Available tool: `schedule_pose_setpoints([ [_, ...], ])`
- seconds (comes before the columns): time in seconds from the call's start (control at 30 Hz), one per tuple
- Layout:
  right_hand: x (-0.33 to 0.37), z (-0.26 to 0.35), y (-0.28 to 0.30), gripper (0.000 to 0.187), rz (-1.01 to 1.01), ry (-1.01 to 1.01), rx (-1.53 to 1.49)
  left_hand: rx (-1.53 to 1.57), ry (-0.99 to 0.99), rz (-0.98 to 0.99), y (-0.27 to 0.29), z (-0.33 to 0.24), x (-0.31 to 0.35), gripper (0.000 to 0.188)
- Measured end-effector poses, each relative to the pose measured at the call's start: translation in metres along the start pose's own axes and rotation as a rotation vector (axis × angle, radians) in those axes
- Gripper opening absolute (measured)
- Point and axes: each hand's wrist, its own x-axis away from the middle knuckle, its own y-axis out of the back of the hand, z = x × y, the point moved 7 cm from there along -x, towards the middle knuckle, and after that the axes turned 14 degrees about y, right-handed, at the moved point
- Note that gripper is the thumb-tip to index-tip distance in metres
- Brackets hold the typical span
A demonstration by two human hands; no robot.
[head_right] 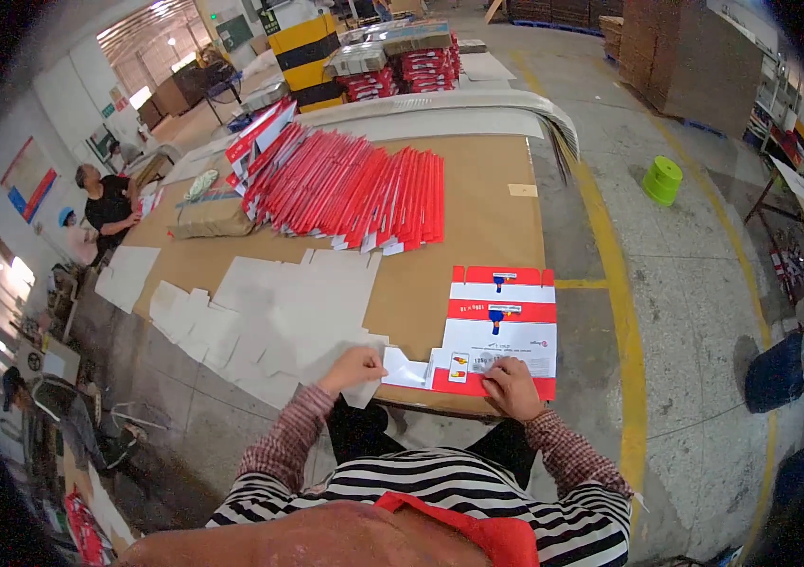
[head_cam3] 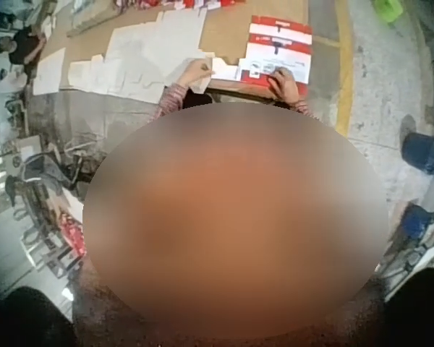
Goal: Folding pre-cut paper folders at a large table in a production facility.
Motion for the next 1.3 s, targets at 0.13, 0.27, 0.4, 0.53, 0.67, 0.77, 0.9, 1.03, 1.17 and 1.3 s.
schedule_pose_setpoints([
  [0.13,-0.040,-0.003,-0.032,0.036,0.101,-0.086,-0.318,-0.384,-0.272,-0.617,-0.033,-0.020,0.031,0.026],
  [0.27,-0.073,0.014,-0.055,0.047,-0.011,0.063,-0.355,0.135,-0.144,-0.670,-0.020,-0.031,0.044,0.020],
  [0.4,-0.066,0.011,-0.051,0.058,0.071,-0.117,-0.405,0.134,-0.008,-0.377,-0.036,-0.015,0.024,0.025],
  [0.53,-0.075,0.039,-0.039,0.062,0.138,0.193,-0.204,-0.422,-0.450,-0.566,-0.069,-0.044,0.058,0.043],
  [0.67,-0.059,0.039,-0.053,0.054,0.276,0.387,-0.110,-0.925,-0.483,-0.525,-0.090,-0.060,0.089,0.067],
  [0.77,-0.048,0.035,-0.052,0.048,0.320,0.385,-0.171,-1.048,-0.551,-0.420,-0.086,-0.048,0.102,0.063],
  [0.9,-0.031,0.048,-0.039,0.049,0.375,0.390,-0.225,-0.602,-0.647,-0.324,-0.051,-0.003,0.108,0.054],
  [1.03,-0.025,0.045,-0.039,0.049,0.334,0.408,-0.234,-0.238,-0.220,-0.773,-0.030,0.010,0.092,0.052],
  [1.17,-0.025,0.041,-0.042,0.048,0.313,0.402,-0.254,-0.020,-0.137,-1.083,-0.043,0.001,0.123,0.060],
  [1.3,-0.028,0.040,-0.040,0.048,0.309,0.405,-0.274,0.922,0.308,-0.824,-0.073,0.059,0.123,0.042],
])
